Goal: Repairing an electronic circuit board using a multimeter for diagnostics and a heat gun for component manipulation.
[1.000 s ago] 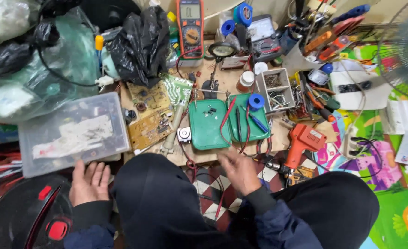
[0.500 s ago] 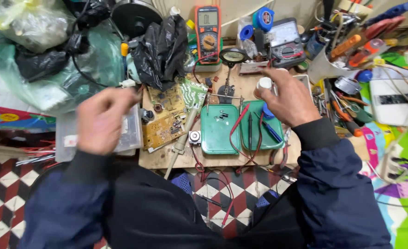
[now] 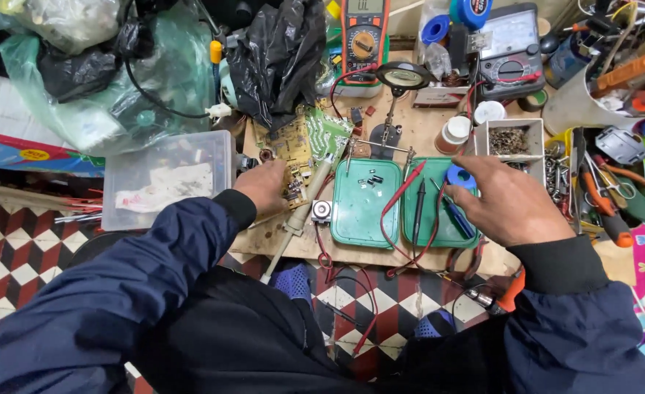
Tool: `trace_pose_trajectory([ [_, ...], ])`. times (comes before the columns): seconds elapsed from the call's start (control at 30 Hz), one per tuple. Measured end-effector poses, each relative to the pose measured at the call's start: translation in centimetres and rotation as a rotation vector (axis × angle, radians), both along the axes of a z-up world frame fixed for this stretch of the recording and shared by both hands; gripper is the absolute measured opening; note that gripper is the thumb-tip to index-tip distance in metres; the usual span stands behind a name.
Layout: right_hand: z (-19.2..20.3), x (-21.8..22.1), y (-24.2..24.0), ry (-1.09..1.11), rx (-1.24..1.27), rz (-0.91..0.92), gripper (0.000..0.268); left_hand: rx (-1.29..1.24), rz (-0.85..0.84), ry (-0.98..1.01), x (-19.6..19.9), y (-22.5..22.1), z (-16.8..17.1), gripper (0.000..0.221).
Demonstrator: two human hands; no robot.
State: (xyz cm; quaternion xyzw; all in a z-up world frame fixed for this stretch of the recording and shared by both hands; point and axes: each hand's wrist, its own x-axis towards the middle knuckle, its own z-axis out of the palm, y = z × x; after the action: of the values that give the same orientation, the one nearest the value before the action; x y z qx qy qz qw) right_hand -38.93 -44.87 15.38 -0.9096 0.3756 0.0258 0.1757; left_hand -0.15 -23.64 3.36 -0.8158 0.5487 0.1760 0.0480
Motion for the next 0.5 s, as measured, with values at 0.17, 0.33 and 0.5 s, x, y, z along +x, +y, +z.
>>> trace_pose_trajectory([
  [0.17, 0.2, 0.2, -0.2, -0.02, 0.033, -0.019, 0.061, 0.155, 0.023, -0.004, 0.0, -0.7, -0.7, 0.086],
  [0.33, 0.0, 0.9, -0.6, -0.015, 0.053, -0.019, 0.064, 0.147, 0.008, -0.05, -0.2, -1.1, -0.4, 0.099],
  [0.5, -0.6, 1.6, -0.9, -0.015, 0.015, 0.035, 0.059, 0.139, 0.018, -0.069, 0.6, -1.4, -1.5, 0.116],
])
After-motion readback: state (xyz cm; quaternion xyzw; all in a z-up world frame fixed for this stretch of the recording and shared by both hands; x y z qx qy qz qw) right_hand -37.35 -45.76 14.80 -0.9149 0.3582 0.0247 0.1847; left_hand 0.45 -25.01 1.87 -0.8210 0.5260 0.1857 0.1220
